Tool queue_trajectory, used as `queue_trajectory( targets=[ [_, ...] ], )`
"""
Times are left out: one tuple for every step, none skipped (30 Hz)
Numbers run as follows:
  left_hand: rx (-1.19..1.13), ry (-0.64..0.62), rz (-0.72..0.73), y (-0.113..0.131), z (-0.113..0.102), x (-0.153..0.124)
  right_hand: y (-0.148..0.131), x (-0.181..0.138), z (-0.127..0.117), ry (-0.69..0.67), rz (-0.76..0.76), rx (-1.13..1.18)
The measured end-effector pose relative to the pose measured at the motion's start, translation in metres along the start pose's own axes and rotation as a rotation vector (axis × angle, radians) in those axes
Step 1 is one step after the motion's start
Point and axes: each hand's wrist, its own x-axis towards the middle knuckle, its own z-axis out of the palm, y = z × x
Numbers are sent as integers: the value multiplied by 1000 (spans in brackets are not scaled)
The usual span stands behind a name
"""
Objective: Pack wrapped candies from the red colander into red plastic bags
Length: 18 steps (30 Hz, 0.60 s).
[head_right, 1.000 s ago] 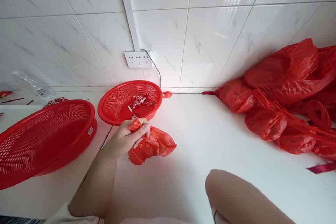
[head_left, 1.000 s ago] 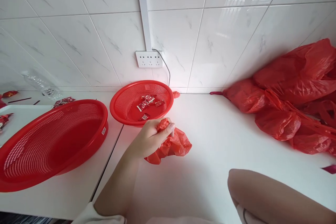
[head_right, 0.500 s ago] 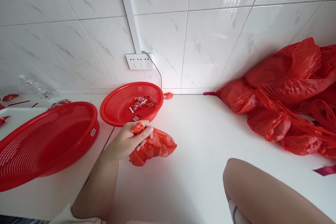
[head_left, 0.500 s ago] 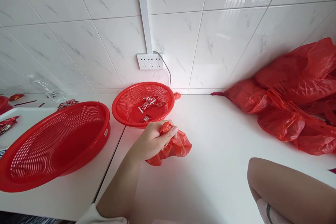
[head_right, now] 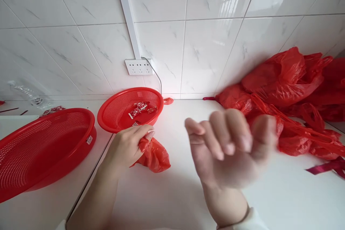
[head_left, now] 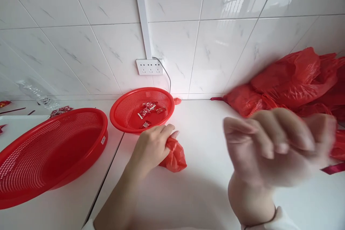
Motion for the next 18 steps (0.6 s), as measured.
queue_trajectory(
  targets=[
    [15,65,56,-1,2,1,5,2,-1,10,-33,60],
    [7,116,114,-2,3,1,11,4,-2,17,-50,109],
    [-17,157,169,-3,4,2,16,5,-4,19,-46,135],
    [-56,191,218,-4,5,3,21,7,-5,17,-21,128],
    [-105,219,262,-4,6,3,25,7,-6,5,-11,121],
    [-165,240,297,-5,6,3,27,8,-8,-9,-11,121],
    [-238,255,316,-4,7,3,29,7,-9,-24,-12,127],
    [-321,270,312,-3,8,2,29,7,-10,-40,-11,139],
    [-413,283,278,-1,8,2,30,6,-11,-53,-7,156],
    [-515,295,217,3,9,1,32,5,-11,-64,2,175],
    [-620,300,135,6,10,1,34,4,-11,-72,14,193],
    [-725,293,49,10,11,0,36,3,-11,-79,32,205],
    [-830,272,-19,14,11,0,40,3,-11,-91,51,208],
    [-931,236,-62,18,12,-1,45,3,-11,-104,70,203],
    [-1022,192,-80,21,12,-1,50,4,-10,-121,90,187],
    [-1098,153,-82,23,12,-1,55,4,-9,-136,107,164],
    [-1155,127,-82,25,12,-1,60,5,-9,-151,119,141],
    [-1194,117,-83,25,11,0,65,6,-8,-157,125,120]
  ],
)
